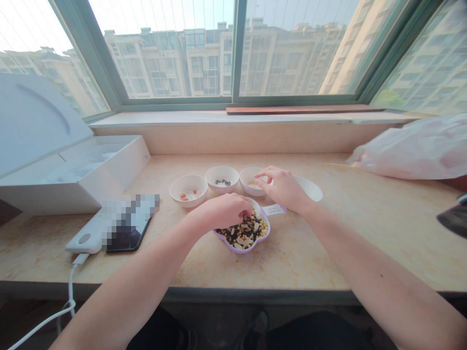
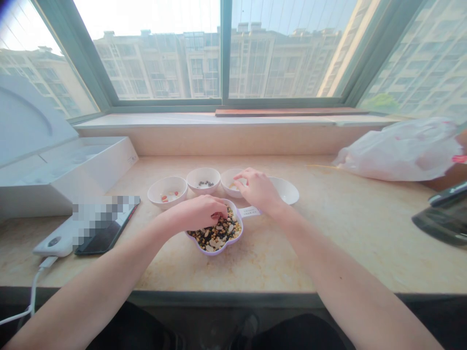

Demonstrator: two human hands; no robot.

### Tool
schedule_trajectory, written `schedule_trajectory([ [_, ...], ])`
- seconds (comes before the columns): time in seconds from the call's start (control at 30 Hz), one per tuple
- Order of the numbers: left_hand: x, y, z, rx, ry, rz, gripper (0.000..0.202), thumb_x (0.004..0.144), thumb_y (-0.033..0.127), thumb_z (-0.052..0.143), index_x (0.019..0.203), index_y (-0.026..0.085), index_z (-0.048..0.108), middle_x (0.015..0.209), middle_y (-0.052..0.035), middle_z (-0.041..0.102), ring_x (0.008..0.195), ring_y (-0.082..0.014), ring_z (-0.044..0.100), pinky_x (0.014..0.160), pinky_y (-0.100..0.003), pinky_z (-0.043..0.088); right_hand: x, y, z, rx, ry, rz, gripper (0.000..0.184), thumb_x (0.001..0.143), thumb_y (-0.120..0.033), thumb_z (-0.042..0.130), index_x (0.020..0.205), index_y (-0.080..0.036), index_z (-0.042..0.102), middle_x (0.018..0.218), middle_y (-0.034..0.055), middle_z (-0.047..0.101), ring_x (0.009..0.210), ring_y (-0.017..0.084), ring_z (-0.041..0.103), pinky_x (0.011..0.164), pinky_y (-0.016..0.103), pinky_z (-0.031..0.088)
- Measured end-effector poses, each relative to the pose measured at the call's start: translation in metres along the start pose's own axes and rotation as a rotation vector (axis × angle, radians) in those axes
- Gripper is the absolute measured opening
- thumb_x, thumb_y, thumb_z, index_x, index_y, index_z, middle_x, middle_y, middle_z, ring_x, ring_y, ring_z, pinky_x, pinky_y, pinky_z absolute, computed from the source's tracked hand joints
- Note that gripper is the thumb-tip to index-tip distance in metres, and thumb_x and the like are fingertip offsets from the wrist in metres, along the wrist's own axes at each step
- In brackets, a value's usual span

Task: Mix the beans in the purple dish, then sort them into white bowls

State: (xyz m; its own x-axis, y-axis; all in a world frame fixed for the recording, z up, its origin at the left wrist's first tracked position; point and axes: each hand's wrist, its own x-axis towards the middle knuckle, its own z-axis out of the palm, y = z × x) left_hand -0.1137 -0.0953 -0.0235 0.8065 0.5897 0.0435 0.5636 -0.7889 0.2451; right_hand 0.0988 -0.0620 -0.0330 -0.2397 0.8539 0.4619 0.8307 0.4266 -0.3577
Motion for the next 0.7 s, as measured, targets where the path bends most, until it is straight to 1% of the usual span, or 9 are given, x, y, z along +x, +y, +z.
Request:
schedule_trajectory([
  [0.13, -0.002, 0.000, -0.005, 0.005, 0.027, 0.010, 0.034, 0.084, 0.002, 0.053, 0.097, 0.023, 0.076, 0.105, -0.0004, 0.078, 0.094, -0.0175, 0.071, 0.082, -0.026, 0.052, 0.000, -0.002, -0.002, 0.020, 0.013, 0.006, 0.020, 0.093, -0.029, 0.063, 0.098, -0.020, 0.080, 0.100, 0.0074, 0.075, 0.078, 0.021, 0.065, 0.079, 0.036, 0.049],
  [0.2, -0.003, -0.002, -0.008, 0.010, 0.067, 0.016, 0.037, 0.085, 0.001, 0.050, 0.101, 0.023, 0.076, 0.105, -0.0021, 0.077, 0.095, -0.0177, 0.071, 0.083, -0.026, 0.052, 0.000, -0.004, -0.002, 0.030, 0.022, 0.006, 0.019, 0.092, -0.029, 0.064, 0.098, -0.019, 0.080, 0.100, 0.0075, 0.076, 0.079, 0.021, 0.066, 0.078, 0.036, 0.049],
  [0.27, -0.005, -0.005, -0.010, 0.010, 0.148, 0.003, 0.040, 0.086, 0.000, 0.049, 0.106, 0.023, 0.075, 0.106, -0.0031, 0.077, 0.095, -0.0177, 0.071, 0.083, -0.027, 0.052, -0.001, -0.007, -0.004, 0.054, 0.031, 0.007, 0.020, 0.092, -0.028, 0.064, 0.097, -0.019, 0.080, 0.101, 0.0079, 0.076, 0.078, 0.020, 0.065, 0.077, 0.035, 0.049],
  [0.33, -0.005, -0.008, -0.012, -0.005, 0.260, -0.025, 0.042, 0.086, 0.000, 0.049, 0.111, 0.023, 0.074, 0.107, -0.0033, 0.076, 0.096, -0.0176, 0.070, 0.084, -0.028, 0.053, -0.001, -0.012, -0.005, 0.105, 0.038, 0.023, 0.020, 0.091, -0.029, 0.064, 0.096, -0.018, 0.080, 0.101, 0.0083, 0.077, 0.075, 0.019, 0.065, 0.076, 0.035, 0.050],
  [0.4, -0.006, -0.010, -0.012, -0.023, 0.375, -0.048, 0.042, 0.089, 0.001, 0.050, 0.116, 0.023, 0.072, 0.107, -0.0039, 0.075, 0.094, -0.0172, 0.070, 0.083, -0.029, 0.053, -0.003, -0.016, -0.008, 0.209, 0.009, 0.052, 0.021, 0.090, -0.031, 0.065, 0.097, -0.018, 0.080, 0.096, 0.0078, 0.077, 0.072, 0.019, 0.064, 0.074, 0.034, 0.050],
  [0.47, -0.005, -0.011, -0.012, -0.036, 0.478, -0.047, 0.041, 0.091, 0.002, 0.050, 0.120, 0.022, 0.070, 0.107, -0.0046, 0.074, 0.093, -0.0166, 0.069, 0.083, -0.030, 0.054, -0.004, -0.020, -0.009, 0.383, -0.087, 0.090, 0.026, 0.090, -0.037, 0.065, 0.100, -0.018, 0.080, 0.086, 0.0061, 0.076, 0.068, 0.018, 0.062, 0.067, 0.032, 0.049],
  [0.57, -0.003, -0.013, -0.010, -0.048, 0.587, -0.032, 0.041, 0.093, 0.004, 0.050, 0.124, 0.023, 0.067, 0.111, -0.0048, 0.073, 0.097, -0.0159, 0.068, 0.087, -0.031, 0.054, -0.007, -0.024, -0.010, 0.681, -0.304, 0.169, 0.039, 0.089, -0.051, 0.067, 0.107, -0.018, 0.078, 0.067, 0.0011, 0.066, 0.057, 0.014, 0.055, 0.055, 0.027, 0.043],
  [0.63, -0.002, -0.014, -0.008, -0.056, 0.610, -0.033, 0.040, 0.094, 0.005, 0.052, 0.127, 0.023, 0.065, 0.112, -0.0048, 0.073, 0.098, -0.0154, 0.069, 0.089, -0.031, 0.054, -0.008, -0.025, -0.010, 0.805, -0.417, 0.196, 0.046, 0.087, -0.059, 0.068, 0.104, -0.017, 0.078, 0.061, -0.0009, 0.061, 0.051, 0.011, 0.048, 0.050, 0.025, 0.038],
  [0.7, -0.001, -0.014, -0.007, -0.064, 0.598, -0.034, 0.038, 0.095, 0.008, 0.053, 0.127, 0.023, 0.064, 0.111, -0.0052, 0.072, 0.097, -0.0153, 0.069, 0.089, -0.031, 0.055, -0.009, -0.027, -0.009, 0.860, -0.480, 0.189, 0.050, 0.085, -0.064, 0.068, 0.096, -0.016, 0.077, 0.062, -0.0007, 0.061, 0.049, 0.009, 0.046, 0.048, 0.024, 0.035],
])
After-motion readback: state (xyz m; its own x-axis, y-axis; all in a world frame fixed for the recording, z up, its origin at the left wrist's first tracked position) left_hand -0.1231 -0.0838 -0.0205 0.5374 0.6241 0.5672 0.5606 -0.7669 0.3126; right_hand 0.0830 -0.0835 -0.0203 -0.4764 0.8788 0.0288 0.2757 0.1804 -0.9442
